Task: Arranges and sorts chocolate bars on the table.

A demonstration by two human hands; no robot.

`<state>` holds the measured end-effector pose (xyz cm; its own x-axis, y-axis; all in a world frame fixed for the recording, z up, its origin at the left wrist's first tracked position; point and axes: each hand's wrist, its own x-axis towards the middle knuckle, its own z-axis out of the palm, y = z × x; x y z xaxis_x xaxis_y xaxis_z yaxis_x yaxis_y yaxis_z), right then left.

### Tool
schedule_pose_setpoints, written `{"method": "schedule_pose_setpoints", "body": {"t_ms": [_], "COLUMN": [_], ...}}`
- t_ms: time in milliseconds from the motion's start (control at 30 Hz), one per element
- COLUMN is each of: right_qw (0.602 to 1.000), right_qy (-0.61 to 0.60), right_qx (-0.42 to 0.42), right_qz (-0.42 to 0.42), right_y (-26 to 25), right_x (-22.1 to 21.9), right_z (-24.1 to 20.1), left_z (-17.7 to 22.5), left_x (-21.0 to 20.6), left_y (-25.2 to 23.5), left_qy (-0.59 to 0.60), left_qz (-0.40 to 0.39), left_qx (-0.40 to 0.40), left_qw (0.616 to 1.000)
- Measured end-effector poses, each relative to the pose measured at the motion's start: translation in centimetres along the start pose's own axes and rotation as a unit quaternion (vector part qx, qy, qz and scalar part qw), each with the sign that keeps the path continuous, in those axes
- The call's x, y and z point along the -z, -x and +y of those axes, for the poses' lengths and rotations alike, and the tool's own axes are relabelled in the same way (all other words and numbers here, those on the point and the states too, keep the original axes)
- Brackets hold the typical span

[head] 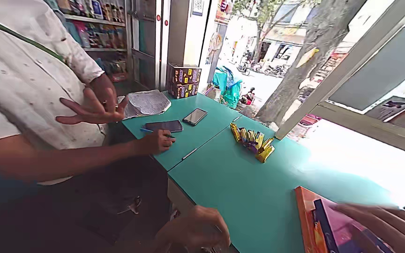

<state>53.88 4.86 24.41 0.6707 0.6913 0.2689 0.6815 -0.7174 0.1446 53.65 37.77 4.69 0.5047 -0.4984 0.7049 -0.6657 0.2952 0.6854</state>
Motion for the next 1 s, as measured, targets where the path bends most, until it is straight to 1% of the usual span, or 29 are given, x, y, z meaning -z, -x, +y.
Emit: {"method": "schedule_pose_setpoints", "body": {"t_ms": [33, 67, 100, 133, 167, 233, 267, 300, 333, 433, 467, 533, 600, 667, 733, 833, 900, 1000], "right_qw": [1.0, 0.999, 0.998, 0.999, 0.999, 0.992, 0.985, 0.981, 0.978, 0.958, 0.951, 0.951, 0.956, 0.957, 0.958, 0.954, 0.945, 0.919], "right_qy": [0.013, 0.03, 0.025, 0.009, -0.001, 0.001, 0.004, -0.003, -0.018, -0.076, -0.082, -0.065, -0.038, -0.031, -0.04, -0.097, -0.126, -0.177], "right_qx": [0.012, 0.028, 0.038, 0.042, 0.032, -0.02, -0.05, -0.075, -0.101, -0.185, -0.201, -0.198, -0.18, -0.151, -0.1, -0.033, -0.001, 0.021], "right_qz": [-0.003, 0.027, 0.032, 0.012, -0.026, -0.124, -0.162, -0.178, -0.18, -0.207, -0.222, -0.23, -0.23, -0.244, -0.265, -0.283, -0.301, -0.352], "right_y": [-3.1, -6.3, -9.7, -12.9, -16.1, -21.6, -23.9, -25.8, -27.2, -29.6, -29.8, -29.2, -27.2, -24.4, -21.2, -16.8, -14.5, -12.8], "right_x": [-1.7, -4.2, -6.6, -8.7, -10.7, -14.1, -15.6, -16.9, -18.0, -20.6, -21.3, -22.7, -23.3, -21.9, -19.2, -17.0, -16.5, -14.7], "right_z": [1.1, 2.6, 4.0, 5.3, 6.4, 7.9, 8.4, 9.0, 9.5, 9.8, 10.0, 10.0, 8.3, 5.4, 2.4, -1.2, -2.2, -1.6], "left_z": [-1.3, -2.3, -3.1, -3.6, -4.1, -4.5, -4.4, -4.2, -4.1, -3.8, -3.8, -3.6, -3.5, -3.6, -4.1, -4.5, -4.4, -4.1], "left_x": [0.9, 1.6, 2.0, 2.3, 2.7, 3.1, 3.4, 3.6, 3.7, 3.5, 3.5, 3.5, 3.2, 3.0, 2.9, 2.5, 2.0, 1.3], "left_y": [-0.8, -1.6, -2.3, -2.8, -3.2, -3.4, -3.5, -3.7, -3.8, -3.6, -3.7, -3.8, -3.5, -3.5, -4.0, -4.6, -4.8, -5.4], "left_qy": [-0.012, -0.024, -0.025, -0.017, -0.008, -0.001, -0.002, -0.002, -0.004, -0.036, -0.048, -0.067, -0.076, -0.082, -0.1, -0.181, -0.251, -0.324], "left_qz": [0.012, 0.036, 0.064, 0.092, 0.117, 0.153, 0.154, 0.149, 0.144, 0.137, 0.135, 0.136, 0.147, 0.17, 0.2, 0.216, 0.197, 0.158], "left_qx": [-0.019, -0.028, -0.025, -0.013, 0.011, 0.094, 0.143, 0.173, 0.186, 0.176, 0.171, 0.171, 0.184, 0.206, 0.218, 0.227, 0.242, 0.308], "left_qw": [1.0, 0.999, 0.997, 0.996, 0.993, 0.984, 0.978, 0.974, 0.972, 0.974, 0.975, 0.974, 0.969, 0.96, 0.95, 0.932, 0.916, 0.88]}}
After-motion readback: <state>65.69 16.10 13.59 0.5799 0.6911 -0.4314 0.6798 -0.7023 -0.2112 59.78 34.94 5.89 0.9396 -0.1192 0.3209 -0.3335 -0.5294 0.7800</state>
